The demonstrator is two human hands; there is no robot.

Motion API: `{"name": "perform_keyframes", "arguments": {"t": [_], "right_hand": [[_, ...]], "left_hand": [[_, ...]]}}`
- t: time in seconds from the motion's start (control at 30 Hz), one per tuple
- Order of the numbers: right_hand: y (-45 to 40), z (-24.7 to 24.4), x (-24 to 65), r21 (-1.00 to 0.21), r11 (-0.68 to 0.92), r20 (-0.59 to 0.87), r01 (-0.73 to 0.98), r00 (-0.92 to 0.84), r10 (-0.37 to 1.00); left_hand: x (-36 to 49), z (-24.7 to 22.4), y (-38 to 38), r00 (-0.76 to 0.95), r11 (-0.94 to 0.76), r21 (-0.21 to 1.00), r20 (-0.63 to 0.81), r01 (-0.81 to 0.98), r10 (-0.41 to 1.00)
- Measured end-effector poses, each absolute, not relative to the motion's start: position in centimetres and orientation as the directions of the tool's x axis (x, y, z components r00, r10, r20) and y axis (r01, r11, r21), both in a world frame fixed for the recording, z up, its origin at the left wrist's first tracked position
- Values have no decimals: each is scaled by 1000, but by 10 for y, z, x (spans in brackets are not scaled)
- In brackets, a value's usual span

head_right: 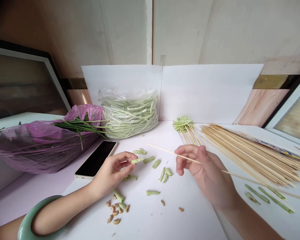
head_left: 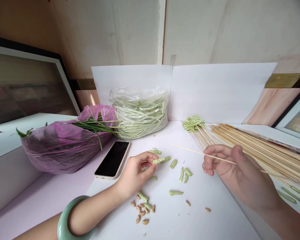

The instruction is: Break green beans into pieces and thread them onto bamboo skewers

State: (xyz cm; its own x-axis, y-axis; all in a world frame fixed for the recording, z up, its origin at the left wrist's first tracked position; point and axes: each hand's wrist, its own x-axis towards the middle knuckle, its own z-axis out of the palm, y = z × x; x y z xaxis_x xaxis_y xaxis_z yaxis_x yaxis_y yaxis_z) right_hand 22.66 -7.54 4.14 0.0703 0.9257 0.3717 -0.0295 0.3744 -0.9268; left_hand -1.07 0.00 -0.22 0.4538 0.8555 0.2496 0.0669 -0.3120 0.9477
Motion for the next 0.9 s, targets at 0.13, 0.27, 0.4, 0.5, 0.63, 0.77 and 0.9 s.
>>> {"name": "perform_keyframes", "arguments": {"t": [0.13,0.27,0.4,0.5,0.63,0.77,0.9], "right_hand": [[-81,31,222,-904,423,420,56,-60,905],[-85,22,219,-838,465,453,285,-114,884],[-88,18,214,-726,522,537,449,-105,837],[-89,17,211,-680,541,551,495,-142,822],[-90,15,208,-681,535,527,500,-172,832],[-90,14,208,-681,535,529,500,-169,832],[-90,13,209,-671,537,534,511,-169,829]], "left_hand": [[-8,-5,4,359,-138,982,175,-126,917],[-7,-3,3,334,-95,983,143,-156,932],[-7,1,1,342,24,968,64,-249,938],[-7,1,0,339,60,953,47,-298,940],[-6,1,1,348,86,947,29,-310,937],[-5,1,0,327,90,936,28,-339,945],[-5,2,0,333,110,927,17,-359,943]]}}
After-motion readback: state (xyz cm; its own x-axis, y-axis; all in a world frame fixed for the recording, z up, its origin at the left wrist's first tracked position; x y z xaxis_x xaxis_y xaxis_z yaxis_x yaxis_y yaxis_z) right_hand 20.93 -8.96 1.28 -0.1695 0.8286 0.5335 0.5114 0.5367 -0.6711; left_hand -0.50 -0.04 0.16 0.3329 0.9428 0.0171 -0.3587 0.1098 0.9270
